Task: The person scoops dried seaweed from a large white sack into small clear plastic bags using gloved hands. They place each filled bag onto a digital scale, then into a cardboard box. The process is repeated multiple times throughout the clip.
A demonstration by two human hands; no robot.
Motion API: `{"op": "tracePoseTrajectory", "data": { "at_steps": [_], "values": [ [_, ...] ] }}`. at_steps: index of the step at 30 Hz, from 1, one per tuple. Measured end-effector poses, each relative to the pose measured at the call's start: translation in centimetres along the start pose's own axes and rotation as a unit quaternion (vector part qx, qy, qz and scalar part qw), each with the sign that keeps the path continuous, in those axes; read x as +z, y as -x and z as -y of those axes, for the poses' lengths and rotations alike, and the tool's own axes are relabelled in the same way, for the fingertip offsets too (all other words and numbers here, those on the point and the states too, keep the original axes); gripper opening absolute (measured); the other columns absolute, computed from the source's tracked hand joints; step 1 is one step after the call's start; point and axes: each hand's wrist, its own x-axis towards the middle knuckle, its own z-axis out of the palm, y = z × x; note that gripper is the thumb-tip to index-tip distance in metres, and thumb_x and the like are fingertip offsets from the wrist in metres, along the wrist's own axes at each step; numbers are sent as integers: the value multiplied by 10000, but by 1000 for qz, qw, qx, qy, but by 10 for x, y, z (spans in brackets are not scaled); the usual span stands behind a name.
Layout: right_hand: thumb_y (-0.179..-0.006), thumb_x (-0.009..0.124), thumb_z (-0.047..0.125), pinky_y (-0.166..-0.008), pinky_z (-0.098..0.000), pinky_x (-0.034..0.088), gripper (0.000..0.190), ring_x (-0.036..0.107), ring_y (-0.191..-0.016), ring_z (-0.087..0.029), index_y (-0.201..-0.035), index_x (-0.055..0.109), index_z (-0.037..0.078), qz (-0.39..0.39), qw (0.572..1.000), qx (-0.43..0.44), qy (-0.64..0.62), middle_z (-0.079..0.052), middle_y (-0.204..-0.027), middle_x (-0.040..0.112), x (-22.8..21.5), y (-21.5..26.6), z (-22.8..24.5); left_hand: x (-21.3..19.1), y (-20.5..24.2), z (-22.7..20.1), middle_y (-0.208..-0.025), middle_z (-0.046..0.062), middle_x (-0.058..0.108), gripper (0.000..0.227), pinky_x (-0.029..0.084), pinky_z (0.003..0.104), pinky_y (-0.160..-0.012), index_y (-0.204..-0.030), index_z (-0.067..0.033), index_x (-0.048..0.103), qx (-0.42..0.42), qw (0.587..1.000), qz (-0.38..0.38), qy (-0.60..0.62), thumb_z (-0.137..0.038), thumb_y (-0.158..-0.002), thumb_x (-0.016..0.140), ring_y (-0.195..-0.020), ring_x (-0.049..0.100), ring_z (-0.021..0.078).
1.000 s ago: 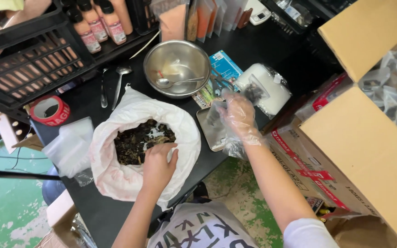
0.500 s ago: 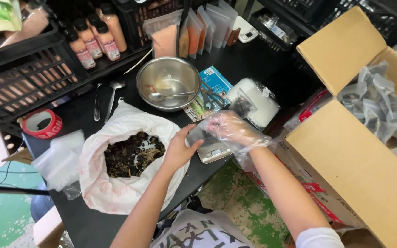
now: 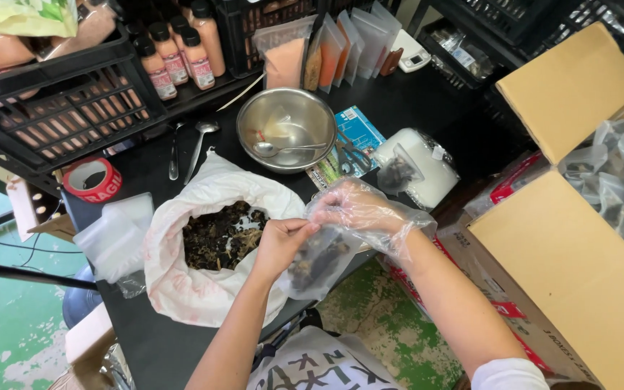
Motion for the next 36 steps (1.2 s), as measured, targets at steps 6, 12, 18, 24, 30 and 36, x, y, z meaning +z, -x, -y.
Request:
{"op": "tracePoseTrajectory", "data": {
  "at_steps": [6,12,18,24,30,36],
  "values": [
    [-915,711,467,-788,-396,548,293,732,-844,-240,-898,808,191,-9,997,17,72,-62,-858,782,16,-3,2,-13,14,-14,-783,55,802,99,566,281,-783,-939,-108,851,-7,999,-47,1,-161,-931,769,-842,632,50],
    [-892,738,395,-802,-408,564,235,740,-892,-305,-945,820,181,-26,993,44,102,-91,-894,790,23,4,14,-17,16,-11,-757,88,797,121,538,279,-740,-972,-78,847,-14,994,-105,36,-128,-959,738,-791,634,73],
    [-885,745,362,-807,-391,576,188,743,-919,-298,-963,820,209,-46,993,55,97,-73,-908,792,29,9,18,-26,17,-16,-736,85,789,109,528,270,-738,-960,-79,847,-18,989,-143,34,-118,-946,746,-750,629,68],
    [-909,682,397,-794,-397,570,240,741,-859,-296,-936,789,184,-56,989,97,101,-87,-863,778,35,13,6,-42,15,-22,-766,97,789,119,535,314,-810,-966,-59,837,-26,981,-183,59,-123,-953,736,-826,610,86],
    [-906,653,442,-810,-421,569,311,738,-917,-329,-970,784,168,-77,988,106,84,-125,-907,774,37,18,12,-38,8,-6,-772,109,793,126,543,313,-805,-984,-55,840,-33,988,-147,33,-132,-952,745,-832,657,102],
    [-930,590,475,-857,-449,581,343,732,-968,-359,-1025,766,196,-85,987,94,98,-142,-947,778,51,25,-11,-14,-18,71,-732,112,785,106,559,328,-775,-906,-54,850,-32,998,-57,3,-141,-912,789,-836,651,111]
  ]
}}
